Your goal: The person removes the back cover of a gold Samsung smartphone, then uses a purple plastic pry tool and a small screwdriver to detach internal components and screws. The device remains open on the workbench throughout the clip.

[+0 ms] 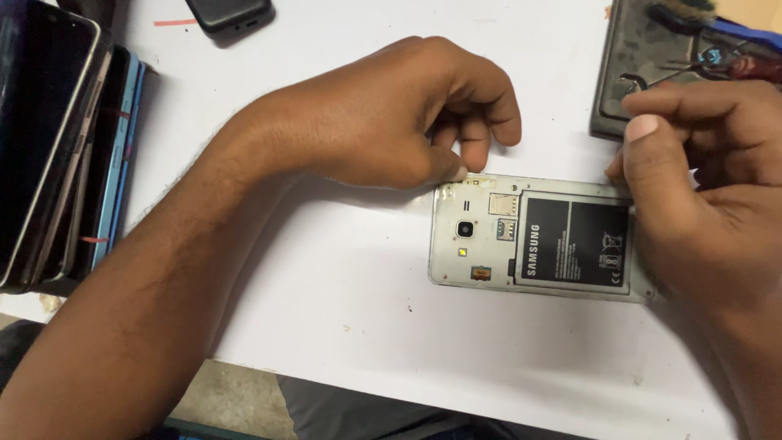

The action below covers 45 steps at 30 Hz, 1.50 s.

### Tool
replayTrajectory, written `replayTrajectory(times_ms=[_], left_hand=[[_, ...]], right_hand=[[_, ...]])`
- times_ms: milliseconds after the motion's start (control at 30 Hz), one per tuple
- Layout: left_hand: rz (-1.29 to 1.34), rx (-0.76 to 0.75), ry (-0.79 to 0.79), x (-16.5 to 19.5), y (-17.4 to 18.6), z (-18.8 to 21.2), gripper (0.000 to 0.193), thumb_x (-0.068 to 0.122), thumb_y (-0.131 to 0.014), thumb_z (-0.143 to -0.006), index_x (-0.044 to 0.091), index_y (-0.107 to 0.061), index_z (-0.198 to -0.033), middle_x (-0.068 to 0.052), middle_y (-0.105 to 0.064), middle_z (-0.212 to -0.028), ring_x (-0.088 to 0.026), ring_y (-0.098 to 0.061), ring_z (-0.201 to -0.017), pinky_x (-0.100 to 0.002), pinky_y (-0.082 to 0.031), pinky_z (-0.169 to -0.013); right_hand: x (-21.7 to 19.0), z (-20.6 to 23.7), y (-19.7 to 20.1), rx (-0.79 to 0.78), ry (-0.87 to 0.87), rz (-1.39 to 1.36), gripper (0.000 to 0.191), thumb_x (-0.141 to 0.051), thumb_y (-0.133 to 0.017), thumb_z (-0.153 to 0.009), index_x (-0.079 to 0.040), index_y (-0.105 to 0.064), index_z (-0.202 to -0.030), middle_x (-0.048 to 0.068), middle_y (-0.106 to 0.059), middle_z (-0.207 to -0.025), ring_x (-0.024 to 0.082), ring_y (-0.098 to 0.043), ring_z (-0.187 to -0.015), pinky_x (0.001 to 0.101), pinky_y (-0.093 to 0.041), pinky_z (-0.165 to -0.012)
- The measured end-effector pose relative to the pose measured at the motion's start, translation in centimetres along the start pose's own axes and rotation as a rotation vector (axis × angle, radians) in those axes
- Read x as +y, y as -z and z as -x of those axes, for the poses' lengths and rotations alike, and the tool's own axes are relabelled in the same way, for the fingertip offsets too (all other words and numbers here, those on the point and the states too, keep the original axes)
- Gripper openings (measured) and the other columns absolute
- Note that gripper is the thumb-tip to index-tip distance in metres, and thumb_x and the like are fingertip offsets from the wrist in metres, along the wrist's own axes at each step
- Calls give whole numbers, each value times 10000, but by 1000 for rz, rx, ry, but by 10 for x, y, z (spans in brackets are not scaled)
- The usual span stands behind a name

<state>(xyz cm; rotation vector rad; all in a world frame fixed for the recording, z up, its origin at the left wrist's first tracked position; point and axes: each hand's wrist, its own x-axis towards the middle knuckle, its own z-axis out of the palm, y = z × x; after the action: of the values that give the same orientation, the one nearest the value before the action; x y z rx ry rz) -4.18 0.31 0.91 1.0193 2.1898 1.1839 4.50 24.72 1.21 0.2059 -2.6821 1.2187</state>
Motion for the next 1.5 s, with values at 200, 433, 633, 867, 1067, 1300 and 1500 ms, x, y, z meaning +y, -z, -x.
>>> replayTrajectory(times_ms=[200, 433, 633, 867, 1067, 1300, 1500], left_hand=[[-3, 16, 0, -1, 1, 0, 421, -125, -584, -731, 26, -705, -1105, -52, -774, -875, -75, -746, -806, -263, -569, -660], [28, 15, 0, -4, 2, 0, 502, -154, -520, -676, 11, -702, -1114, -74, -783, -851, -86, -760, -799, -262, -560, -645], [30, 8, 39, 0, 2, 0, 550, -149, -491, -637, 8, -700, -1121, -79, -784, -831, -95, -749, -741, -273, -524, -584], [23, 6, 32, -1, 2, -1, 580, -147, -494, -612, 0, -698, -1135, -83, -788, -833, -96, -749, -742, -267, -537, -598], [36, 9, 29, 2, 1, 0, 476, -101, -559, -688, -5, -690, -1136, -78, -783, -842, -105, -751, -754, -277, -583, -643], [19, -4, 51, 8, 0, -2, 362, -24, -652, -769, 8, -703, -1126, -65, -784, -821, -112, -746, -738, -278, -583, -660], [-28, 5, 98, 15, -3, -4, 340, 16, -701, -780, 31, -716, -1120, -46, -783, -823, -112, -738, -731, -284, -567, -648]], right_hand=[[16, 2, 4, 29, -56, -119, 233, -233, -483, -1230, -26, -567, -1160, 73, -626, -849, 87, -575, -712, 225, -526, -688], [36, 1, 4, 35, -29, -127, 330, -275, -432, -1290, -15, -567, -1140, 77, -635, -851, 87, -580, -708, 219, -502, -686], [32, -3, 4, 32, -22, -90, 323, -263, -430, -1254, -14, -569, -1103, 82, -634, -819, 86, -567, -668, 225, -494, -645], [29, -1, 4, 34, -59, -82, 304, -263, -432, -1250, -19, -571, -1135, 80, -637, -831, 89, -560, -672, 248, -503, -692], [49, 8, 8, 62, 25, -132, 492, -314, -271, -1273, 16, -564, -1056, 100, -634, -839, 93, -559, -708, 216, -452, -678], [83, -2, 11, 124, 59, -374, 652, -430, -287, -1259, 71, -564, -946, 164, -641, -828, 145, -527, -618, 228, -401, -578], [81, -8, 14, 121, 202, -351, 646, -421, -339, -1236, 88, -615, -948, 173, -661, -836, 162, -612, -628, 230, -451, -553]])
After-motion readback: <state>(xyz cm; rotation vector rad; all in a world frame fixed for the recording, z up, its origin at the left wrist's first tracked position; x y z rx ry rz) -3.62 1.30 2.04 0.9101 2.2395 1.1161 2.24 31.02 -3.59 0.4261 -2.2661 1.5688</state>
